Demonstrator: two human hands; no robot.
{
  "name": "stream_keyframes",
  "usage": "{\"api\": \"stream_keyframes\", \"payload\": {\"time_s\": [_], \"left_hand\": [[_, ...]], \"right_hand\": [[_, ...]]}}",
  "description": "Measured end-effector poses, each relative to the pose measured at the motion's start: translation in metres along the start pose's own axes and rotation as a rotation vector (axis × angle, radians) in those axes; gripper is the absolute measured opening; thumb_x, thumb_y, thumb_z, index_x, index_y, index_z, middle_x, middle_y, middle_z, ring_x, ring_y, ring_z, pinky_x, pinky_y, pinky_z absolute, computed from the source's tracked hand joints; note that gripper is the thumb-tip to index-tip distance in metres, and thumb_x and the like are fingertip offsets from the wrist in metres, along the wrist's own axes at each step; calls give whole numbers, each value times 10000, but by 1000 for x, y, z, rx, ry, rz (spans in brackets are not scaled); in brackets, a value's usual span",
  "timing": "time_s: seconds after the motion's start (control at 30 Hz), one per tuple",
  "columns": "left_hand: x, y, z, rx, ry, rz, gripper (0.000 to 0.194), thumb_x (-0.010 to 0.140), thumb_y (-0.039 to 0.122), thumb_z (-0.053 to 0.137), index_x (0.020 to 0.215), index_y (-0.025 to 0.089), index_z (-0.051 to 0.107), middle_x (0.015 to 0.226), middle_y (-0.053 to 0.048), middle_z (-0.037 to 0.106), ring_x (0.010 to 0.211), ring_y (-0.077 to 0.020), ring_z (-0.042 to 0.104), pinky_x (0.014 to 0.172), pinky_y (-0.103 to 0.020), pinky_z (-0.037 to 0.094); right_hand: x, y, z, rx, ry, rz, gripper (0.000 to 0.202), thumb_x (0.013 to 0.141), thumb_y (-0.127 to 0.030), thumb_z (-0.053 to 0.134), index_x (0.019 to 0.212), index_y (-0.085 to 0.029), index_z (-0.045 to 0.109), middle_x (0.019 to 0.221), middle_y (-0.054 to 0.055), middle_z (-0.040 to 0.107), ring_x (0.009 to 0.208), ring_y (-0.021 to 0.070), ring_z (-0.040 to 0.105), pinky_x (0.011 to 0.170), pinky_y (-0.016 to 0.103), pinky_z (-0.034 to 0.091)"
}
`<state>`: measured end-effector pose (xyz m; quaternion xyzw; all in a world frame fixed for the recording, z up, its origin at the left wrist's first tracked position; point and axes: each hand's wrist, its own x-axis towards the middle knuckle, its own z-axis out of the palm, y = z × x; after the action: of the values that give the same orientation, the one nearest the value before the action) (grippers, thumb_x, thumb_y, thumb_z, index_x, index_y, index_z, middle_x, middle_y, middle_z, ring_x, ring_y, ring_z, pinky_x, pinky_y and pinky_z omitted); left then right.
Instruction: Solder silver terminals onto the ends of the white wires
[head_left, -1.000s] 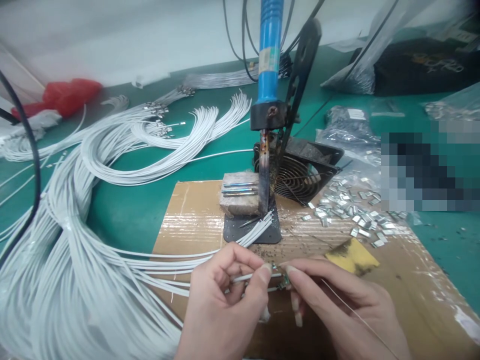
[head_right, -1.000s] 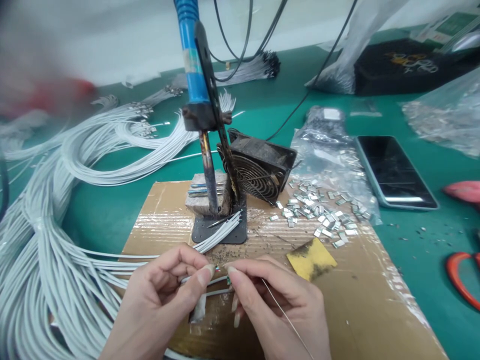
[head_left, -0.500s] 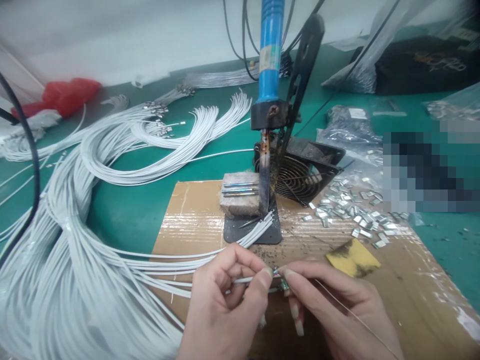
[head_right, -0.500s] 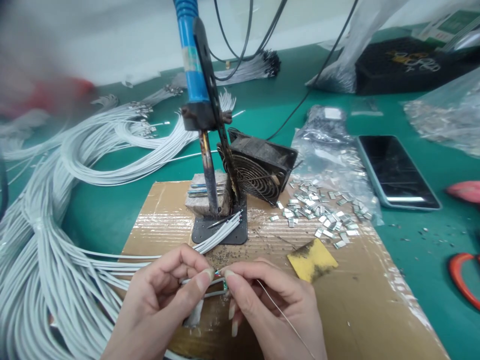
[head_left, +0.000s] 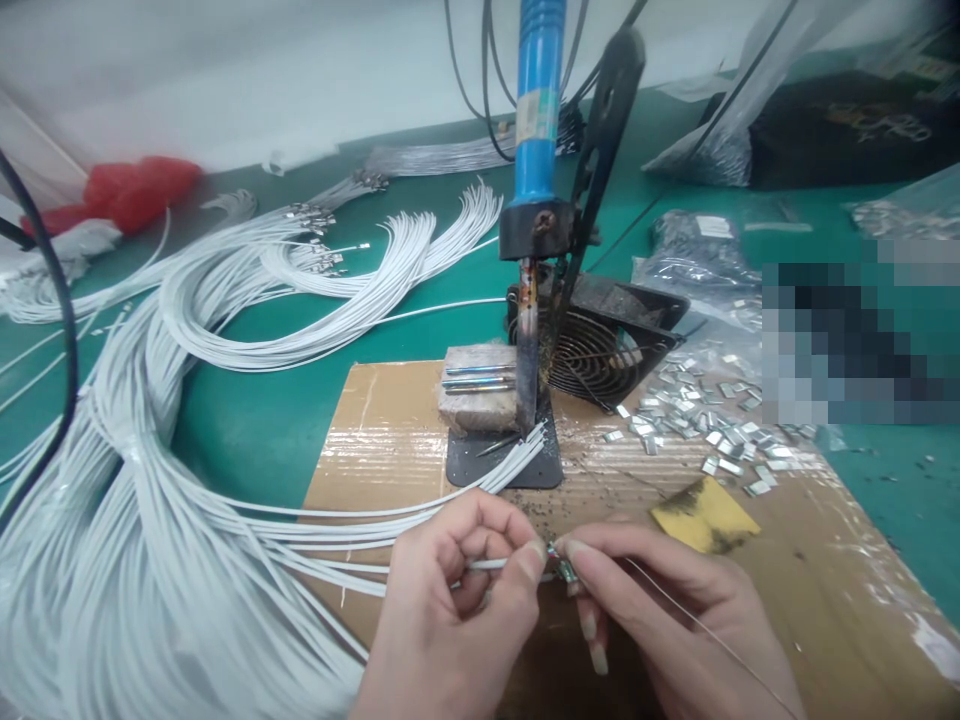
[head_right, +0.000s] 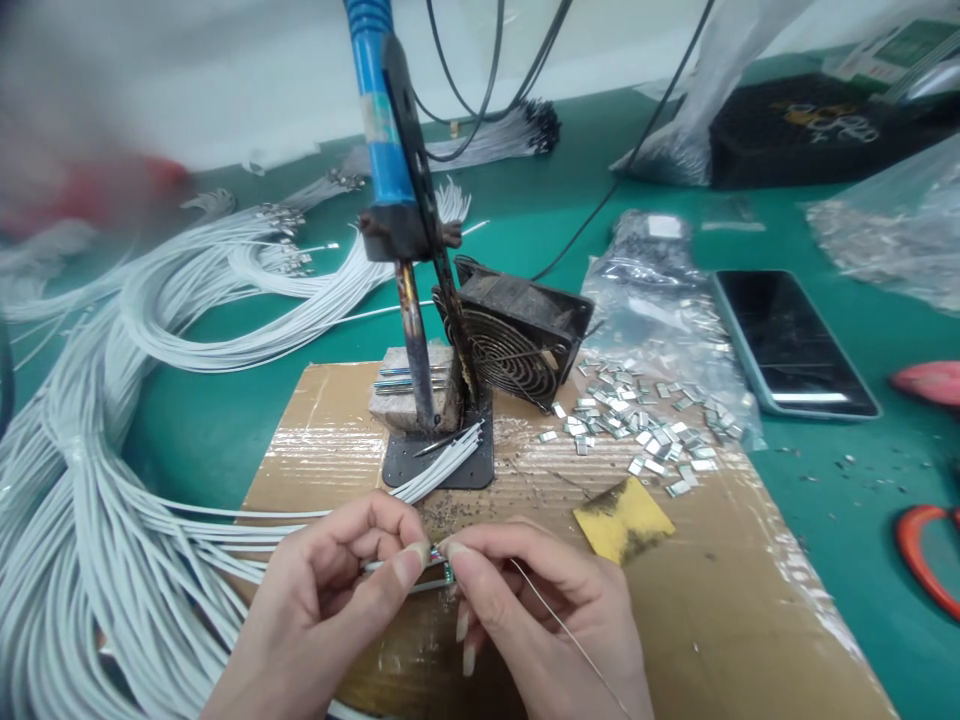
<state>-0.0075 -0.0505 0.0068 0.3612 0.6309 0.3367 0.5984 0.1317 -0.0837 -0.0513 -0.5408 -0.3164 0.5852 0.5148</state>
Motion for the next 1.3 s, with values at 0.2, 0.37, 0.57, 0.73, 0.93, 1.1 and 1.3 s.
{"api": "stream_keyframes", "payload": {"time_s": [0.2, 0.37, 0.57, 0.73, 0.93, 1.1, 1.3], "left_hand": [[1, 1, -1, -18, -19, -32, 194, 699, 255, 802, 665, 150, 642, 541, 65, 507, 485, -50, 388, 511, -149, 310], [0, 1, 1, -16, 24, -13, 161, 702, 224, 780, 643, 150, 650, 521, 80, 492, 443, -32, 354, 470, -151, 268], [1, 1, 1, -53, 29, -13, 157, 688, 217, 784, 630, 148, 656, 531, 65, 546, 466, -47, 455, 485, -140, 339], [3, -1, -1, -11, 7, 6, 159, 688, 204, 796, 616, 152, 664, 599, 14, 657, 553, -78, 522, 539, -140, 396], [3, -2, 0, -30, 9, 42, 162, 670, 173, 798, 582, 168, 662, 735, -23, 743, 686, -129, 651, 619, -162, 472], [2, -4, 1, -61, 30, 77, 173, 667, 156, 795, 567, 184, 657, 723, -18, 725, 684, -138, 648, 577, -176, 447], [1, -4, 4, -47, 59, 113, 157, 684, 155, 786, 577, 182, 674, 727, -11, 727, 696, -129, 660, 604, -153, 477]], "right_hand": [[3, -2, 0, -20, -23, 12, 298, 843, -451, 828, 695, -195, 788, 553, 6, 624, 477, 102, 621, 457, 117, 522], [3, 2, -7, 0, 19, -28, 201, 827, -423, 850, 786, -227, 845, 537, 7, 654, 447, 98, 609, 444, 119, 515], [5, 5, -9, -7, 66, -55, 172, 828, -419, 855, 824, -247, 857, 513, 7, 671, 443, 102, 623, 465, 125, 530], [5, 0, -7, -47, 70, -69, 130, 809, -399, 866, 796, -272, 848, 516, -17, 634, 464, 94, 615, 467, 109, 517], [9, -5, -1, -150, 38, -169, 106, 811, -327, 843, 731, -260, 822, 659, -10, 658, 474, 67, 518, 417, 110, 436], [10, -7, 4, -201, 71, -213, 117, 807, -315, 833, 701, -267, 819, 668, -4, 695, 465, 77, 517, 399, 129, 419], [7, -7, 3, -198, 92, -252, 97, 818, -286, 817, 721, -283, 823, 646, -18, 699, 454, 78, 523, 396, 134, 417]]}}
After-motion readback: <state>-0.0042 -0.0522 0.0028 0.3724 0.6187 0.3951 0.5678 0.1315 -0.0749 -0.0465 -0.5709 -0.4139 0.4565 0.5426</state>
